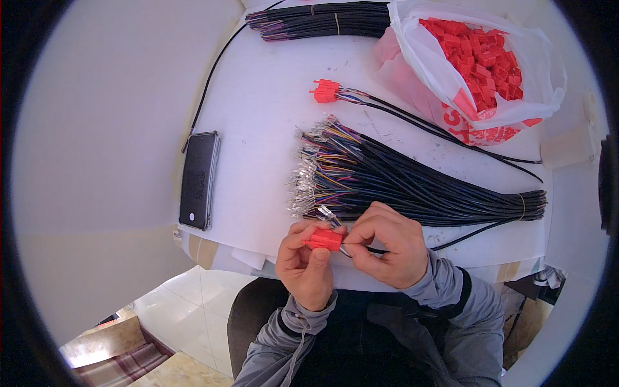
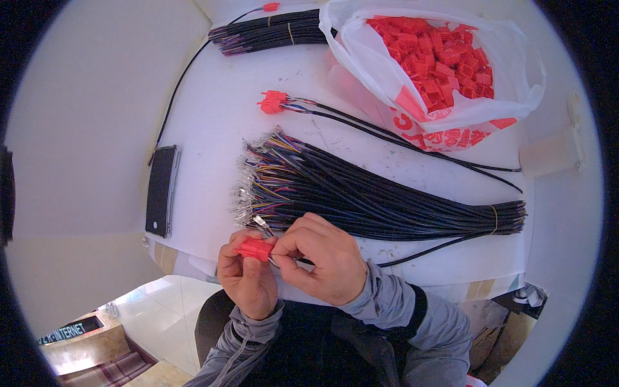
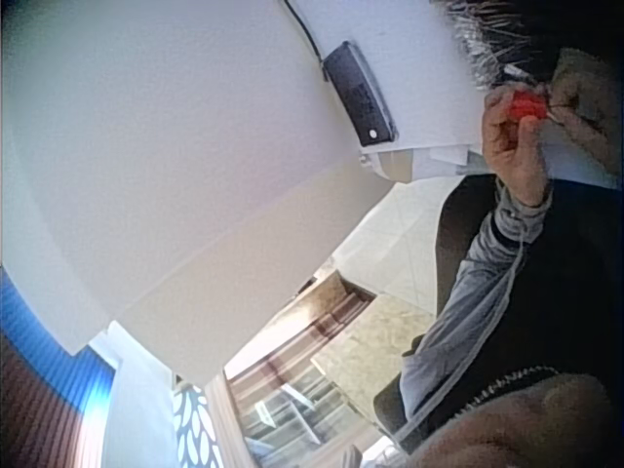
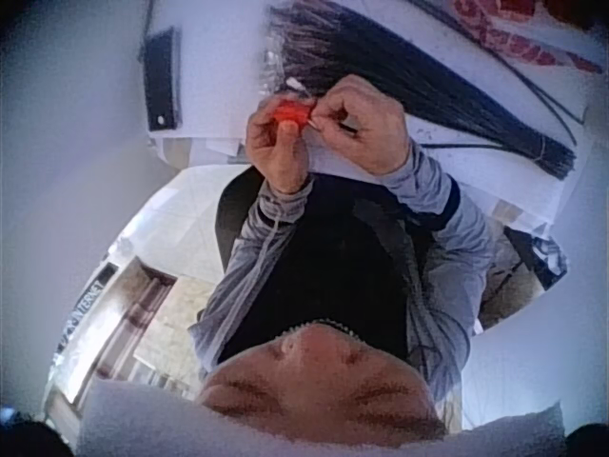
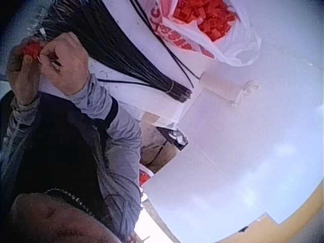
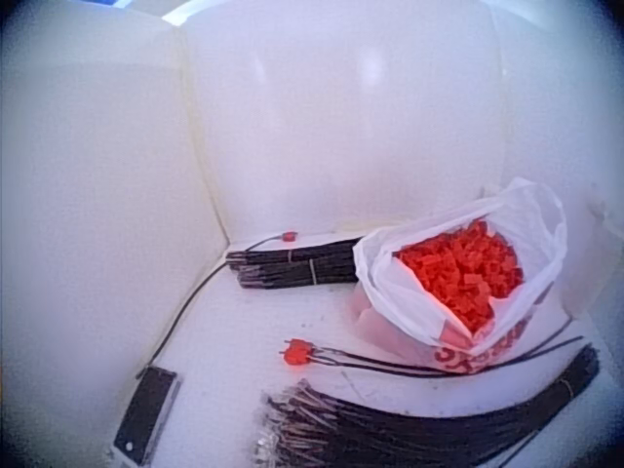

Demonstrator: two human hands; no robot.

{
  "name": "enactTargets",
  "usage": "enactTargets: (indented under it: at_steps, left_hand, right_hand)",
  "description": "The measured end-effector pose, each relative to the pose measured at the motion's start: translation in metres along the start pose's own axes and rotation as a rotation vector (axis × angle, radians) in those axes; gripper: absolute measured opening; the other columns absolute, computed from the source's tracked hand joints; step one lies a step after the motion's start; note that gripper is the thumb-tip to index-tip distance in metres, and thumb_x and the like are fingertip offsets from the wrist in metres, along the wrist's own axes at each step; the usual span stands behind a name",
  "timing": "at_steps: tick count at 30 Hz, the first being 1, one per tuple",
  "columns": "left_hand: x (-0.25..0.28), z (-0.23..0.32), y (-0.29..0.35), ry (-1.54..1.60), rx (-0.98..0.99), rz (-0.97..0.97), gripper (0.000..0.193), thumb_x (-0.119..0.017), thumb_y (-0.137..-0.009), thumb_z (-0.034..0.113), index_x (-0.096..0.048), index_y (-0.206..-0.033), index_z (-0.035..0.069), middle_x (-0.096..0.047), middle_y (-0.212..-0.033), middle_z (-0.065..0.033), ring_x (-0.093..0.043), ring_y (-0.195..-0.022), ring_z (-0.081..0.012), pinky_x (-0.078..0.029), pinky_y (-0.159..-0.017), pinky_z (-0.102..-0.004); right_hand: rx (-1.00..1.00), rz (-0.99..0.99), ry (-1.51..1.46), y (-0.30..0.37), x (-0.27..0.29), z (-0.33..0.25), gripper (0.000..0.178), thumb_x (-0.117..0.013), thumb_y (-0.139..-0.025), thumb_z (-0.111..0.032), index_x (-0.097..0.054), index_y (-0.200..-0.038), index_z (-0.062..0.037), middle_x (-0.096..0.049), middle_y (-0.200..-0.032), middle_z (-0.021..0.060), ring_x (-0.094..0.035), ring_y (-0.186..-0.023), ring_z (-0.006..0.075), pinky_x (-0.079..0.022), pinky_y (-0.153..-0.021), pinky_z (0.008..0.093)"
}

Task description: The recorder is shown assembling red plastic electrical connectors onto the ends of wire bundles at a workstation.

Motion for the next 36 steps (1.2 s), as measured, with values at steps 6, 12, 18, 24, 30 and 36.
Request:
enactTargets:
  at_steps: [6,12,18,24,30,36]
  left_hand:
    - [0.0,0.0,-0.001,0.03,0.0,0.02,0.027,-0.06,-0.083,0.009,-0.05,-0.106,-0.001,-0.052,-0.103,-0.019,-0.058,-0.091,-0.0266,-0.048,-0.083,-0.0394]
    - [0.001,0.0,-0.001,0.024,0.011,0.017,0.026,-0.058,-0.084,0.01,-0.049,-0.105,-0.002,-0.052,-0.103,-0.0192,-0.058,-0.09,-0.0262,-0.048,-0.083,-0.0391]
    - [0.0,0.001,-0.002,-0.012,0.017,-0.011,0.031,-0.059,-0.085,0.016,-0.048,-0.108,-0.001,-0.051,-0.103,-0.0164,-0.056,-0.09,-0.0236,-0.045,-0.084,-0.036]
    - [-0.001,0.002,-0.004,-0.063,0.003,-0.042,0.03,-0.06,-0.084,0.017,-0.048,-0.106,0.001,-0.051,-0.104,-0.0167,-0.055,-0.09,-0.0248,-0.045,-0.083,-0.0362]
    - [0.001,0.003,-0.004,-0.072,-0.01,-0.033,0.03,-0.06,-0.084,0.018,-0.048,-0.106,0.001,-0.051,-0.105,-0.0168,-0.056,-0.09,-0.0253,-0.046,-0.082,-0.0375]
    - [0.006,0.011,-0.006,-0.073,0.019,0.029,0.027,-0.057,-0.086,0.017,-0.048,-0.106,0.0,-0.052,-0.105,-0.0162,-0.056,-0.089,-0.0244,-0.046,-0.081,-0.0377]
  right_hand:
    - [0.016,0.006,0.001,0.0,0.0,0.0,0.012,-0.065,-0.065,0.002,-0.057,-0.073,-0.0018,-0.056,-0.067,0.0074,-0.051,-0.056,0.0173,-0.041,-0.051,0.0266]
    - [-0.034,0.001,-0.003,0.0,0.0,-0.002,0.011,-0.064,-0.066,-0.001,-0.056,-0.073,-0.0042,-0.054,-0.067,0.0063,-0.051,-0.059,0.0206,-0.042,-0.052,0.0285]
    - [-0.06,0.003,-0.023,0.0,-0.001,0.0,0.011,-0.065,-0.067,-0.001,-0.057,-0.073,-0.004,-0.054,-0.066,0.0061,-0.051,-0.058,0.0194,-0.041,-0.052,0.028]
    - [-0.09,-0.007,-0.026,-0.001,0.002,0.001,0.01,-0.066,-0.066,0.001,-0.058,-0.073,-0.0014,-0.056,-0.068,0.0068,-0.051,-0.056,0.0146,-0.042,-0.052,0.0246]
    - [-0.155,-0.047,-0.09,-0.002,0.004,0.0,0.005,-0.063,-0.072,-0.003,-0.061,-0.077,-0.0011,-0.056,-0.068,0.0077,-0.053,-0.057,0.0154,-0.044,-0.052,0.0258]
    - [-0.131,0.058,-0.08,-0.005,0.021,0.004,0.007,-0.061,-0.077,-0.003,-0.063,-0.083,-0.0001,-0.057,-0.07,0.0072,-0.053,-0.056,0.0106,-0.041,-0.051,0.0219]
Point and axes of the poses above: each hand's wrist, its own y-axis away from the middle knuckle, its own x-axis out of the back of the hand, z = x × y, the point moved 2 cm from there along -y, towards the middle knuckle
